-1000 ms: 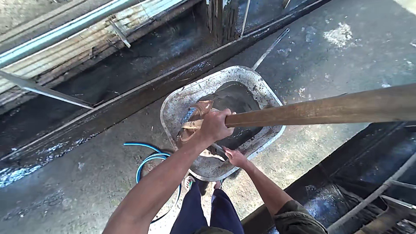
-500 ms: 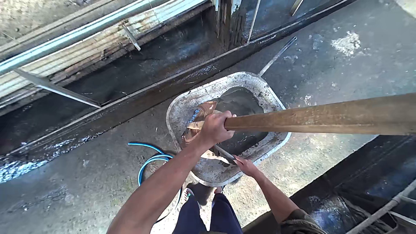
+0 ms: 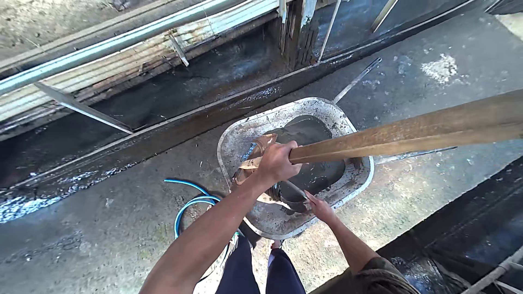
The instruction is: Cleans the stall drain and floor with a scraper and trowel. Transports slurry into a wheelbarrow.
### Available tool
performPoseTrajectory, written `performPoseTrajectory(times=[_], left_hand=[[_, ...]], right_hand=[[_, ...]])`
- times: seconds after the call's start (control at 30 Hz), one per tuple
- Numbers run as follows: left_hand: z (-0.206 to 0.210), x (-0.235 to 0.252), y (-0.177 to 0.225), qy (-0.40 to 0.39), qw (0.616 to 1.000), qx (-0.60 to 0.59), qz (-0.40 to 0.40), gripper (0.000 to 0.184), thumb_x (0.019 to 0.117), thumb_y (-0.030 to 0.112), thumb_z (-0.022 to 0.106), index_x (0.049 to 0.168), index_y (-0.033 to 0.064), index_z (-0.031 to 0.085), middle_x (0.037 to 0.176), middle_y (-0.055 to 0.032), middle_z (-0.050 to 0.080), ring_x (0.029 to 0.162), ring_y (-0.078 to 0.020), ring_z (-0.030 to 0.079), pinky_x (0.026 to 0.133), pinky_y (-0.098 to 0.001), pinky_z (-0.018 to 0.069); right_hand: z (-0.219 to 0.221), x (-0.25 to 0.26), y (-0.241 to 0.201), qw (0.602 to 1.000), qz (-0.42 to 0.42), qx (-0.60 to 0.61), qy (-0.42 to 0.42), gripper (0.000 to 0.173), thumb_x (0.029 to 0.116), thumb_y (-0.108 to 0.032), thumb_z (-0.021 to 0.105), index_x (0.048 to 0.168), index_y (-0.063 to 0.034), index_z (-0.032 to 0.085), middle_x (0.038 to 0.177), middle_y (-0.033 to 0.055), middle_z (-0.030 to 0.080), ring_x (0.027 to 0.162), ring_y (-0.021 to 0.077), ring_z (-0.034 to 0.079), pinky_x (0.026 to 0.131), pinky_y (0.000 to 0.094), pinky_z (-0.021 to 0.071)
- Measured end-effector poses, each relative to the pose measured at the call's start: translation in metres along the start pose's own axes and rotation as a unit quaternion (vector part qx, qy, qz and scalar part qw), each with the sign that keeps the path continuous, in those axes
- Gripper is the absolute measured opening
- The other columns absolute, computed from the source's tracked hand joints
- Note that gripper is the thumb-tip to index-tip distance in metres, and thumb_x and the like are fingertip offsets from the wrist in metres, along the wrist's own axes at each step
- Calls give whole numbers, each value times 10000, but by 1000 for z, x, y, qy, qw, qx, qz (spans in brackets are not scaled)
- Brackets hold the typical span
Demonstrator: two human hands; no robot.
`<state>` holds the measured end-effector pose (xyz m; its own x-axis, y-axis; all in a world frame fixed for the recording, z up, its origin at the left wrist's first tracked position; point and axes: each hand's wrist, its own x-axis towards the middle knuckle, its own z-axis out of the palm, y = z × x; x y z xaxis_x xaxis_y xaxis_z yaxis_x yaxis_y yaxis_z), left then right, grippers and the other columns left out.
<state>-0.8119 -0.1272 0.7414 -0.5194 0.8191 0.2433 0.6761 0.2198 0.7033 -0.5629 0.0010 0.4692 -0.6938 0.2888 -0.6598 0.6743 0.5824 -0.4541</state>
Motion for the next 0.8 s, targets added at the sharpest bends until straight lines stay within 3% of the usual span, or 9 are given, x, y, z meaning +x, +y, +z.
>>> performPoseTrajectory(times=[0.1,0.2,0.3,0.4,0.47,0.57,0.63,0.7,0.8], left_hand=[[-4,-3,-13,61,998,-17,-20,125,791,148,709,746,74,619,607,-41,594,542,-156,597,497,-368,480],[-2,-2,-17,62,997,-28,-23,138,793,152,723,752,61,628,610,-56,602,552,-182,610,506,-395,491],[-6,-1,-12,10,1000,-23,-19,149,787,158,744,771,50,643,620,-78,613,575,-229,632,525,-444,498],[-16,-3,-22,17,999,-28,12,164,779,154,732,736,61,604,592,-60,579,541,-201,598,497,-409,473],[-24,-7,-38,44,998,-37,31,137,769,158,728,760,57,637,626,-64,623,570,-194,633,515,-406,508],[-35,-12,-57,60,997,-32,46,152,758,158,725,754,45,623,625,-83,620,573,-227,640,515,-435,510],[-38,-16,-65,63,996,-31,60,177,758,165,723,711,53,593,585,-74,585,532,-215,611,483,-414,484],[-41,-19,-70,67,994,-40,79,187,754,166,719,688,60,579,569,-63,566,518,-198,592,479,-390,470],[-43,-24,-75,85,990,-76,78,170,728,158,747,739,32,634,632,-89,637,584,-221,652,533,-413,523]], right_hand=[[7,-28,23,998,1,47,51,473,1123,-256,383,1590,-196,426,1338,223,666,1230,422,646,1091,601,461],[-5,-30,-28,997,-16,22,77,465,1113,-283,412,1575,-257,456,1274,229,688,1160,426,671,1021,616,502],[-18,-5,-78,999,-7,-13,49,499,1112,-272,388,1608,-330,378,1316,227,648,1176,414,653,1002,600,514],[3,4,-55,999,42,-2,31,503,1124,-330,362,1626,-341,328,1355,218,642,1243,417,623,1064,599,476],[21,-17,-30,996,66,23,49,494,1124,-294,368,1616,-248,373,1310,234,674,1205,433,653,1062,610,477],[20,-42,-43,992,89,59,63,476,1127,-297,382,1594,-215,419,1284,237,688,1172,432,671,1055,617,473],[14,-35,-81,996,48,69,35,467,1121,-325,392,1577,-243,452,1295,209,691,1188,410,665,1061,613,469],[8,-14,-111,996,20,78,-34,471,1125,-355,378,1582,-260,442,1385,175,650,1286,367,617,1122,580,427],[23,-19,-93,993,30,100,-49,473,1128,-341,374,1573,-204,457,1437,174,613,1343,331,581,1164,547,404]])
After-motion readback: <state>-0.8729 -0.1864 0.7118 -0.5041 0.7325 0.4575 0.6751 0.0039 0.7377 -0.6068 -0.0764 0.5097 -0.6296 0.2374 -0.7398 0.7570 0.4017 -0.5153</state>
